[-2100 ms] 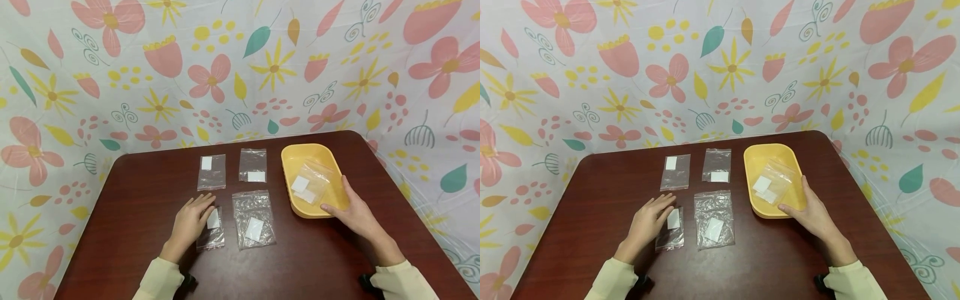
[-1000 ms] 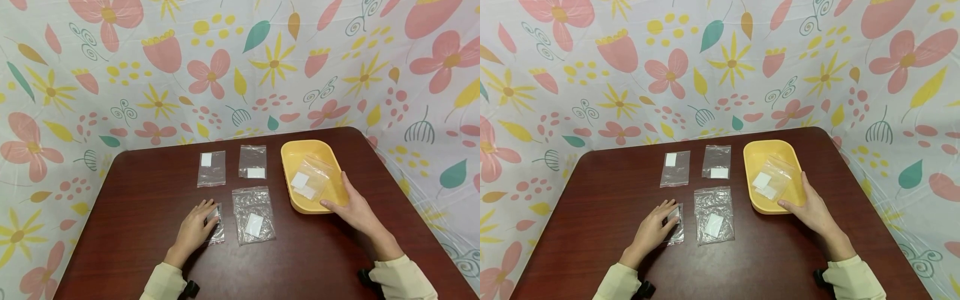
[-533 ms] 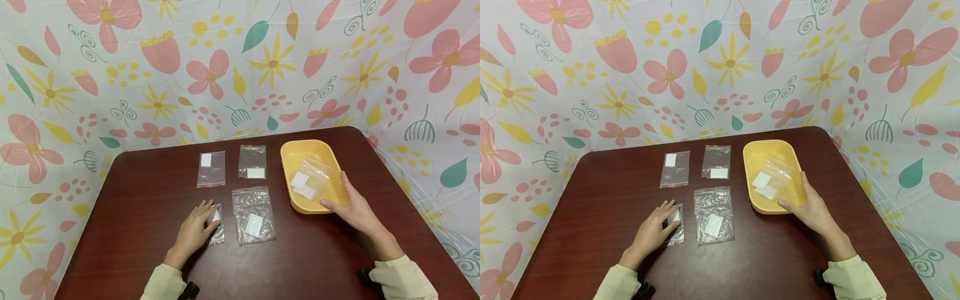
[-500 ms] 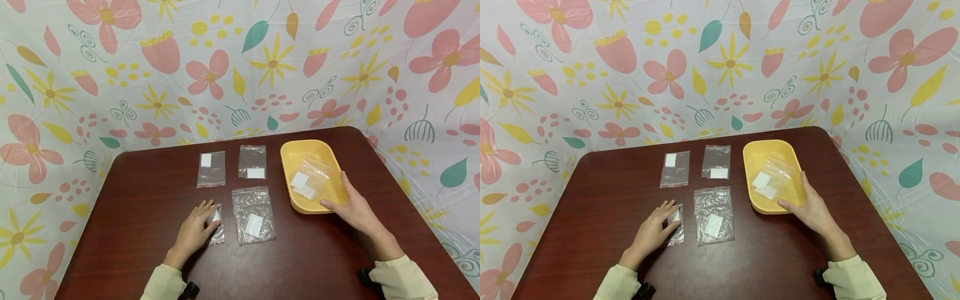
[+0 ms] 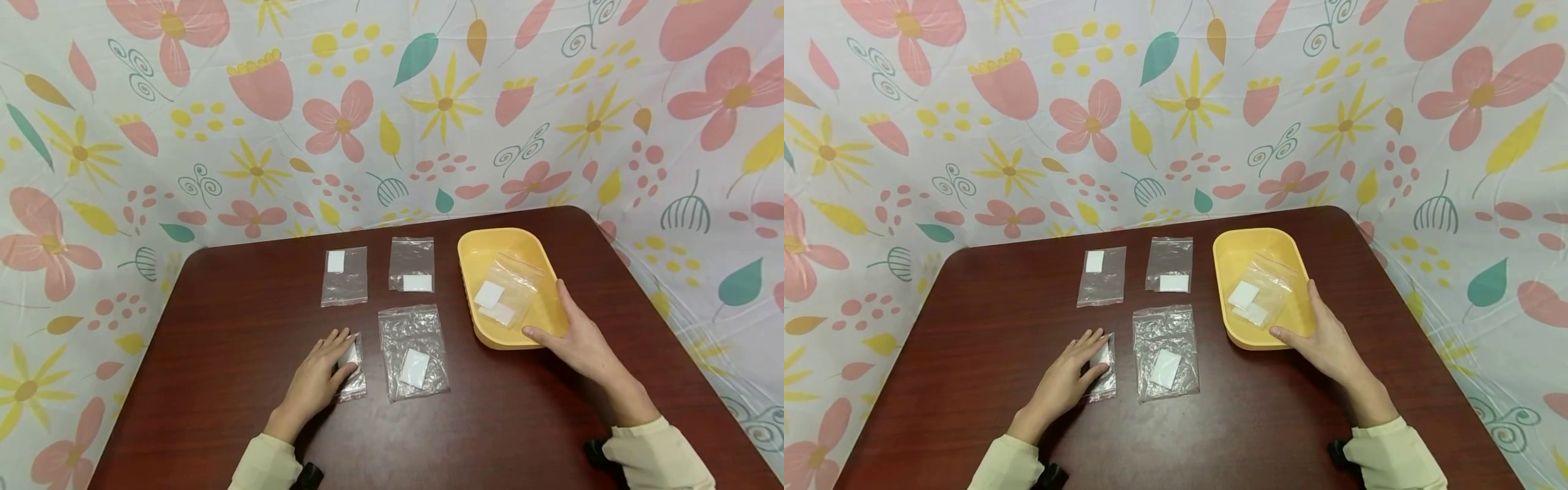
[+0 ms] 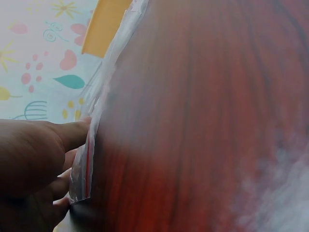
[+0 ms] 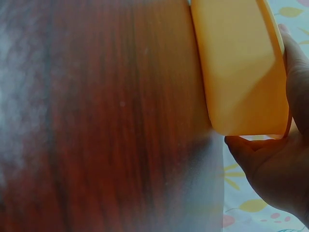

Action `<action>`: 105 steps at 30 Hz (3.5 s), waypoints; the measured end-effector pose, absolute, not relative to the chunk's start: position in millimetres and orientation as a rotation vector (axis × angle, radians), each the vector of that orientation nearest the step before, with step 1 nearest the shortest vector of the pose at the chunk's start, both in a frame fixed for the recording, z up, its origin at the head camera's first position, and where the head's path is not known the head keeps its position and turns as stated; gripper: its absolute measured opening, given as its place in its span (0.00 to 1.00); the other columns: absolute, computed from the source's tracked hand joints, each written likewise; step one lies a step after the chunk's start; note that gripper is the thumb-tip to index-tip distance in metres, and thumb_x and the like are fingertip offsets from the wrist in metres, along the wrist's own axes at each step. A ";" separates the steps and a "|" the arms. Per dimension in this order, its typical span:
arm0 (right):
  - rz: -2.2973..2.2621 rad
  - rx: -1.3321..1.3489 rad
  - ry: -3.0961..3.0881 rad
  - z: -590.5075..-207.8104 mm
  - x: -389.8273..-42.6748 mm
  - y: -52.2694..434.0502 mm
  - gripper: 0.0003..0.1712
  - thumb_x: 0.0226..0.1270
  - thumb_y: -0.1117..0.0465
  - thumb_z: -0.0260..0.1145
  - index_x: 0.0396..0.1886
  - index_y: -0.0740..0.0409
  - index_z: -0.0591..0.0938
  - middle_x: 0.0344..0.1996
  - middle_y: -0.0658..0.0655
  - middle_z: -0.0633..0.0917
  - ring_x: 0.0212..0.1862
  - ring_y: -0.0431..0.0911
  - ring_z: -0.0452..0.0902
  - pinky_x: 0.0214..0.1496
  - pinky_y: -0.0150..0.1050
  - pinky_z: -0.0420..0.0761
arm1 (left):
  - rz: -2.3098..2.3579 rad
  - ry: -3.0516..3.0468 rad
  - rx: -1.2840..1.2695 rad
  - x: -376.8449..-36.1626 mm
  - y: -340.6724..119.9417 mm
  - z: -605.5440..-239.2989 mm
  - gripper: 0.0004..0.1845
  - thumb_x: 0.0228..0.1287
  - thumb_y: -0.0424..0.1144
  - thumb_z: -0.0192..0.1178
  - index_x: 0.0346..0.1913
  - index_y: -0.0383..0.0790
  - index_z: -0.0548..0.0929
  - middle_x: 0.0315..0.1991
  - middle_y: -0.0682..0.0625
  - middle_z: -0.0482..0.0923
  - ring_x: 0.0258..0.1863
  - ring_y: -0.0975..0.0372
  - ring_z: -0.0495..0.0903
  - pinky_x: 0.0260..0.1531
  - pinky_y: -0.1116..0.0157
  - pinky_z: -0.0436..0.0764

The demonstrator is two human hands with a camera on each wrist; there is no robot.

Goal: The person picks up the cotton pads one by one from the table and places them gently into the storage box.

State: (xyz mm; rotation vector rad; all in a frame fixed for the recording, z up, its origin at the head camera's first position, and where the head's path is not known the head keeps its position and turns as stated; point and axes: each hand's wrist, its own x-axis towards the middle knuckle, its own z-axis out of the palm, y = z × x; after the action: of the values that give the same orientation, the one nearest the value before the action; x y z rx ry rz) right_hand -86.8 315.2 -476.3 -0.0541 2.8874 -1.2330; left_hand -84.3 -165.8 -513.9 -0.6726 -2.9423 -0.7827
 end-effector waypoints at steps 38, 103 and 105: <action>-1.250 -0.047 2.868 -477.1 -87.9 315.9 0.67 0.64 0.42 0.72 0.81 0.51 0.32 0.80 0.64 0.41 0.75 0.72 0.45 0.68 0.73 0.54 | -0.942 -2.677 -0.518 -92.9 -161.4 -520.5 0.08 0.59 0.30 0.73 0.41 0.39 0.92 0.53 0.49 0.85 0.56 0.52 0.82 0.57 0.50 0.79; -1.243 -0.058 2.888 -479.5 -88.7 317.2 0.68 0.63 0.44 0.74 0.81 0.54 0.33 0.79 0.67 0.43 0.74 0.73 0.48 0.67 0.72 0.56 | -0.722 -2.416 -0.448 -134.6 -209.5 -418.9 0.08 0.64 0.27 0.67 0.45 0.36 0.87 0.54 0.44 0.84 0.55 0.50 0.83 0.52 0.47 0.81; -1.237 -0.056 2.888 -479.1 -88.8 317.4 0.68 0.63 0.44 0.74 0.81 0.54 0.33 0.79 0.67 0.43 0.74 0.73 0.48 0.67 0.73 0.56 | -0.720 -2.414 -0.447 -134.5 -209.9 -419.6 0.08 0.65 0.27 0.67 0.45 0.36 0.87 0.54 0.44 0.84 0.54 0.50 0.83 0.52 0.47 0.81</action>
State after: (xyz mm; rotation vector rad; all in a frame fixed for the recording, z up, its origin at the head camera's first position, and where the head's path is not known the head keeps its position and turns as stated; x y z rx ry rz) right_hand -88.8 317.4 -479.1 -0.0557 2.8880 -1.2372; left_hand -134.5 -209.9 -419.6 -0.4473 -2.4143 -0.7201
